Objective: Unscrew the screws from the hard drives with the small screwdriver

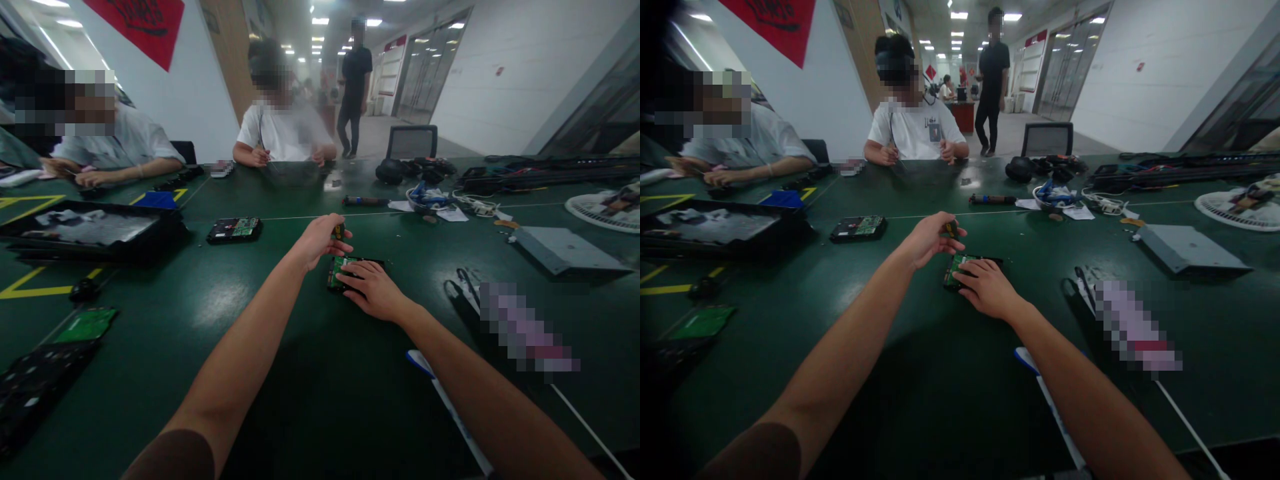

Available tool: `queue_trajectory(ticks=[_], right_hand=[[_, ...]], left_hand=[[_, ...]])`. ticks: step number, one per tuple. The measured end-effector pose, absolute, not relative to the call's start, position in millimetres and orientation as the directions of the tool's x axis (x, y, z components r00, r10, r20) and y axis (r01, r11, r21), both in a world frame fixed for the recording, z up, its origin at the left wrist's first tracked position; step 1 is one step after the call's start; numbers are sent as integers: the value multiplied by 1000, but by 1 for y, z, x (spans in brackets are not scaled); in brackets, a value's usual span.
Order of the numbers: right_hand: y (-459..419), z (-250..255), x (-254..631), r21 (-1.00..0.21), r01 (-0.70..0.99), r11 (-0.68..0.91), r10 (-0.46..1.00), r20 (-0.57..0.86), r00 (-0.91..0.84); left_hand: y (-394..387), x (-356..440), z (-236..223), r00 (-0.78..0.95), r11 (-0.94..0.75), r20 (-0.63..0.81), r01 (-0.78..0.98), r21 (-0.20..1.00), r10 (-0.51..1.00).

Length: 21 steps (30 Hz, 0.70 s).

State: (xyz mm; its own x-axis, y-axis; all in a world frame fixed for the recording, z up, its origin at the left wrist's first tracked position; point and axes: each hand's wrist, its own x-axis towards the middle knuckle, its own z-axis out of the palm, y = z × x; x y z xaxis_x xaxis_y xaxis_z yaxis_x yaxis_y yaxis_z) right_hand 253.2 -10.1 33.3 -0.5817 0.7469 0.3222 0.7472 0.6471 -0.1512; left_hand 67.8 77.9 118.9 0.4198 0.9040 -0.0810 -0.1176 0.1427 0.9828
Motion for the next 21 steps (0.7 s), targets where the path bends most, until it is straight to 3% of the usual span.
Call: queue_trajectory(ticks=[21], right_hand=[[-10, 33, 253, -151, 750, 644, 751, 311, -583]], left_hand=[[77, 68, 119, 414, 117, -55, -127, 985, 909]])
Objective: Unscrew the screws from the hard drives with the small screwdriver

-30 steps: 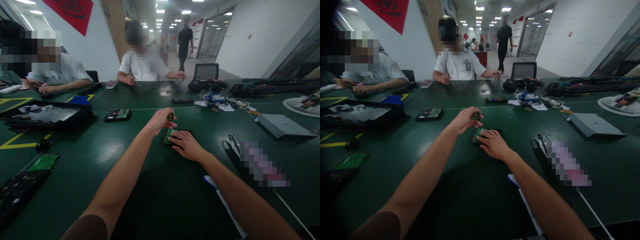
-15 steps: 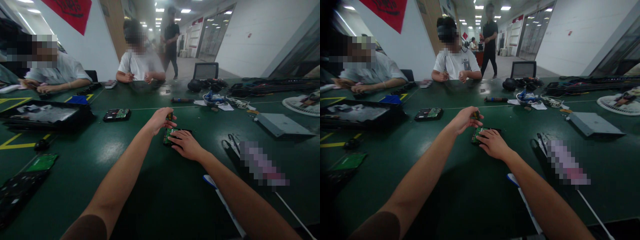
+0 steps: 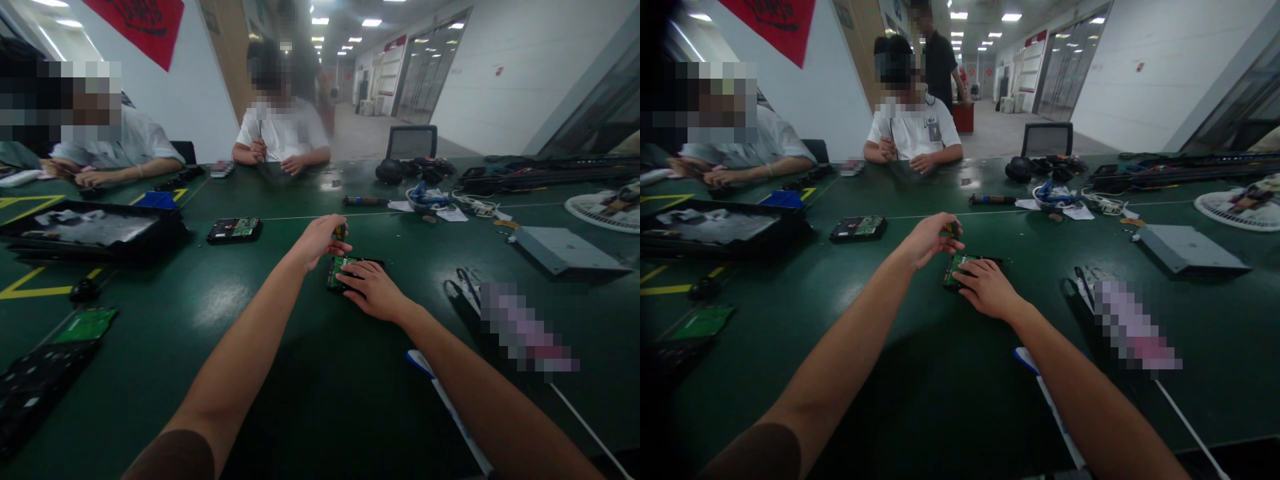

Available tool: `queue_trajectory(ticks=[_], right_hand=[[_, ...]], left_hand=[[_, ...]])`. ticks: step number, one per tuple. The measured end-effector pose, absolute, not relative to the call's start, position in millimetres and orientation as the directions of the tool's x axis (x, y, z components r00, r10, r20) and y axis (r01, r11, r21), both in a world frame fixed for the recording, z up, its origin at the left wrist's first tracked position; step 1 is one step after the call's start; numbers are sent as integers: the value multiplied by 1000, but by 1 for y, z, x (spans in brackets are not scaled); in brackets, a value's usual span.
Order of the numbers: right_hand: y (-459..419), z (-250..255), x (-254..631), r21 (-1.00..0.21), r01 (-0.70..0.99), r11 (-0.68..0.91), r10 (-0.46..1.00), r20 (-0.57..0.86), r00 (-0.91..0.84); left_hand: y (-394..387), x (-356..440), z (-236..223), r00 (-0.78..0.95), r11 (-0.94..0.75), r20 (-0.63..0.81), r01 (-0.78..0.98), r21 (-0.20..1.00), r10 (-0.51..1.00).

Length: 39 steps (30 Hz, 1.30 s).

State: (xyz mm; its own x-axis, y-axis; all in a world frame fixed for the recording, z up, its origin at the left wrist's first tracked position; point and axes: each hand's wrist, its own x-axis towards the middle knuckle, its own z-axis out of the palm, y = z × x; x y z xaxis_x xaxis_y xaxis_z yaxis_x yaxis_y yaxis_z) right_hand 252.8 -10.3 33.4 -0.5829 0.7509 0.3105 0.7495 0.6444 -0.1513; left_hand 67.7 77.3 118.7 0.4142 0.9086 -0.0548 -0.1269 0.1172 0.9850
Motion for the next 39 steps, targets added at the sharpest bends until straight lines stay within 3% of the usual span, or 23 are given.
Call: queue_trajectory(ticks=[15, 34, 39], right_hand=[[-10, 32, 253, -166, 744, 647, 750, 317, -581], [-10, 32, 253, -160, 748, 644, 751, 321, -578], [-10, 33, 253, -156, 751, 641, 754, 310, -579]], left_hand=[[76, 65, 121, 426, 90, -54, -65, 994, 903], [76, 66, 121, 383, 100, -45, -124, 987, 923], [77, 65, 120, 371, 36, 4, -101, 994, 929]])
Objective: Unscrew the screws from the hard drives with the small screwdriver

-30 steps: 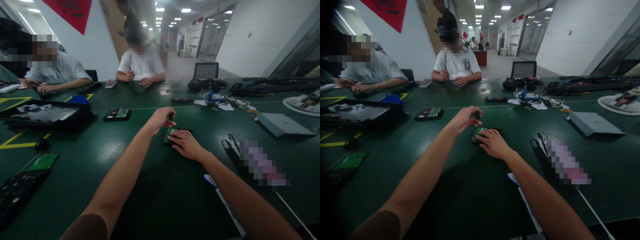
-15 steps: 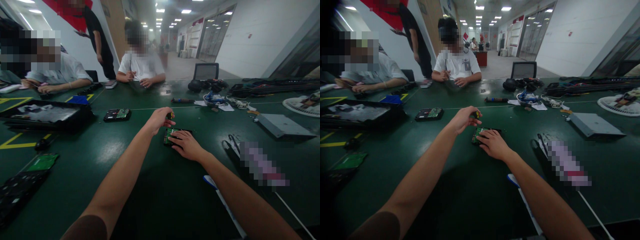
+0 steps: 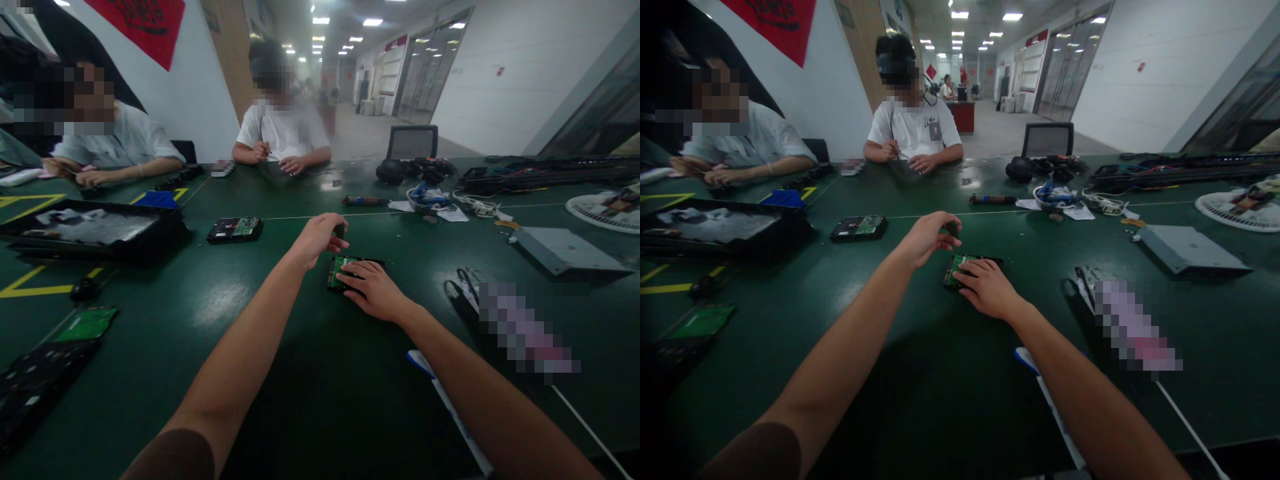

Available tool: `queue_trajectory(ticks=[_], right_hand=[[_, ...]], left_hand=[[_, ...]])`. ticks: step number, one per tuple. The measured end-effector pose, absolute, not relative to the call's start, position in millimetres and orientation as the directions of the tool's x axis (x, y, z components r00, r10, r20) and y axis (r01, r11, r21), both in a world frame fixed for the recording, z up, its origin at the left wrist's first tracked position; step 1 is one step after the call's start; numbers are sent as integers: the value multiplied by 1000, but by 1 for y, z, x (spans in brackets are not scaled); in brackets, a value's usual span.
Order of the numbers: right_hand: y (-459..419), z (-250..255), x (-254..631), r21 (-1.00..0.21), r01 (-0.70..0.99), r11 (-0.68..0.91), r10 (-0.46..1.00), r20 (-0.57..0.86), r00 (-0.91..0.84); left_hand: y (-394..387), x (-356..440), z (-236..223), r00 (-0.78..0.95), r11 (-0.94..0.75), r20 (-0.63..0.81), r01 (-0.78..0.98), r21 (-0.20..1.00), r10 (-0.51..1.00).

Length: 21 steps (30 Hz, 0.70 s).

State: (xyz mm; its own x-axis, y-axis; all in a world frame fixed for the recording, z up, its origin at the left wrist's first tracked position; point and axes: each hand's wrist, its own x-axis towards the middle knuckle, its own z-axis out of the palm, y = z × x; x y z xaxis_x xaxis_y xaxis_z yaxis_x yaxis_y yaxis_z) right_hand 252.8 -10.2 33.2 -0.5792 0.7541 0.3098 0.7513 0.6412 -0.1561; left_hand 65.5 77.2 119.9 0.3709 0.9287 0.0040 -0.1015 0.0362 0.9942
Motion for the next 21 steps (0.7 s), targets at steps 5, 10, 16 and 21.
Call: queue_trajectory(ticks=[5, 10, 16, 21], right_hand=[[-10, 34, 253, -169, 749, 640, 756, 315, -574], [-11, 35, 253, -173, 743, 647, 751, 316, -580], [-10, 33, 253, -157, 748, 645, 750, 319, -579], [-10, 33, 253, -151, 751, 643, 751, 314, -580]], left_hand=[[78, 67, 119, 409, 86, -40, -95, 992, 911], [78, 66, 120, 400, 126, -64, -129, 984, 914], [76, 66, 121, 404, 52, -15, -80, 995, 915], [77, 68, 119, 423, 149, -79, -133, 980, 903]])
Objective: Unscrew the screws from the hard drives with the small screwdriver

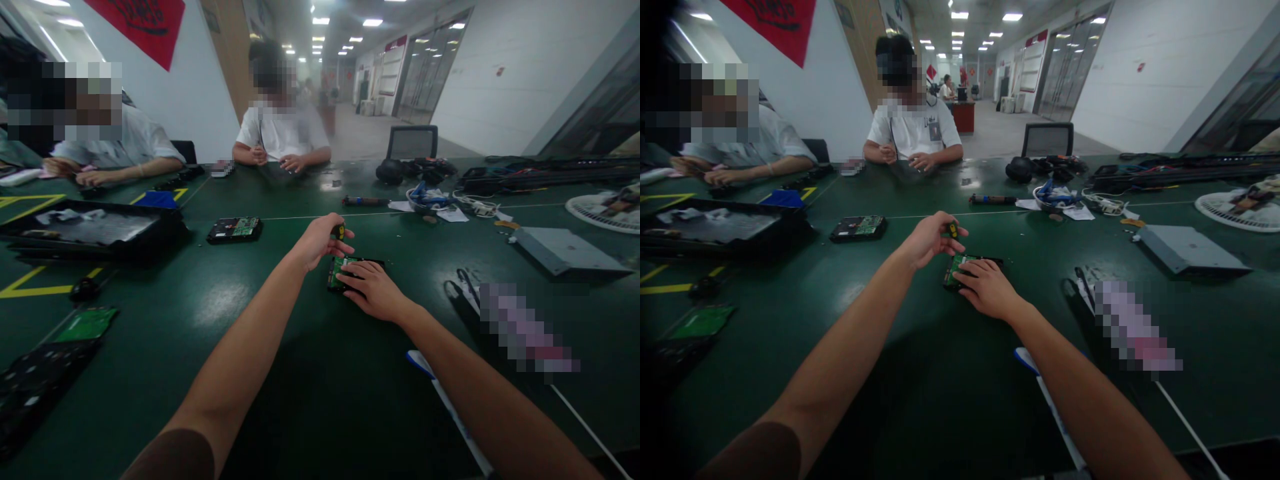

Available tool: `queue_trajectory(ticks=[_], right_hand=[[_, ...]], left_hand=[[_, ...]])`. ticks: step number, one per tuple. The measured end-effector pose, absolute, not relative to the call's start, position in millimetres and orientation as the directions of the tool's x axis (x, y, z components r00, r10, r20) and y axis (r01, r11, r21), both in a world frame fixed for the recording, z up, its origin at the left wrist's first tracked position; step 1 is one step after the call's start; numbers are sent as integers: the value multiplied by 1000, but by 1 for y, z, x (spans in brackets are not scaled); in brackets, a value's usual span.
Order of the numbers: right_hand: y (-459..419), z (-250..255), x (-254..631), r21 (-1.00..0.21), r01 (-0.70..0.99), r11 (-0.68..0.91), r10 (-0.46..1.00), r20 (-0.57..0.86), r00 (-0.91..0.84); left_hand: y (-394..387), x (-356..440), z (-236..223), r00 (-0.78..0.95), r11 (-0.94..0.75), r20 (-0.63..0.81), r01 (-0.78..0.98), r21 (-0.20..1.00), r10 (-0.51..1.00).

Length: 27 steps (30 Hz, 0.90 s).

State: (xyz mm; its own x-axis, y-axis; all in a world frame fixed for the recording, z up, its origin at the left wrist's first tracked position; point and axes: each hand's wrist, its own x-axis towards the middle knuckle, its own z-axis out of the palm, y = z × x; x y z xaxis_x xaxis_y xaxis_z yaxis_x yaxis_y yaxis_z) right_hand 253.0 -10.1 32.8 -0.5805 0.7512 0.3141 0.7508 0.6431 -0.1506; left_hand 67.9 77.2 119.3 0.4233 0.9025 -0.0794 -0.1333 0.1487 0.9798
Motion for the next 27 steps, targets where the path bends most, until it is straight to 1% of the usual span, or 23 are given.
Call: queue_trajectory(ticks=[2, 5, 7, 9, 14, 16, 18, 20, 24, 27], right_hand=[[-10, 33, 253, -154, 750, 643, 752, 313, -580], [-10, 34, 253, -156, 750, 643, 752, 313, -580], [-11, 34, 253, -156, 750, 643, 752, 315, -579], [-11, 34, 252, -155, 749, 644, 751, 317, -580], [-10, 33, 252, -148, 748, 647, 748, 315, -584], [-10, 33, 252, -148, 747, 648, 747, 314, -586], [-10, 33, 252, -150, 747, 648, 748, 313, -586], [-10, 32, 253, -151, 749, 646, 750, 309, -585], [-10, 32, 253, -151, 753, 641, 754, 307, -580], [-10, 33, 253, -157, 748, 645, 752, 304, -584]], left_hand=[[77, 68, 120, 397, 133, -70, -133, 982, 915], [77, 66, 121, 350, 47, -13, -90, 995, 937], [76, 66, 121, 351, 16, 11, -74, 997, 936], [77, 66, 120, 374, 38, 0, -93, 995, 927], [81, 67, 116, 420, 156, -62, -194, 969, 906], [83, 66, 115, 368, 130, -58, -174, 976, 928], [83, 65, 115, 308, 71, -30, -122, 990, 951], [83, 64, 115, 289, 26, 0, -84, 996, 957], [86, 65, 112, 305, 17, 10, -85, 996, 952], [89, 65, 110, 269, 27, 1, -99, 995, 963]])
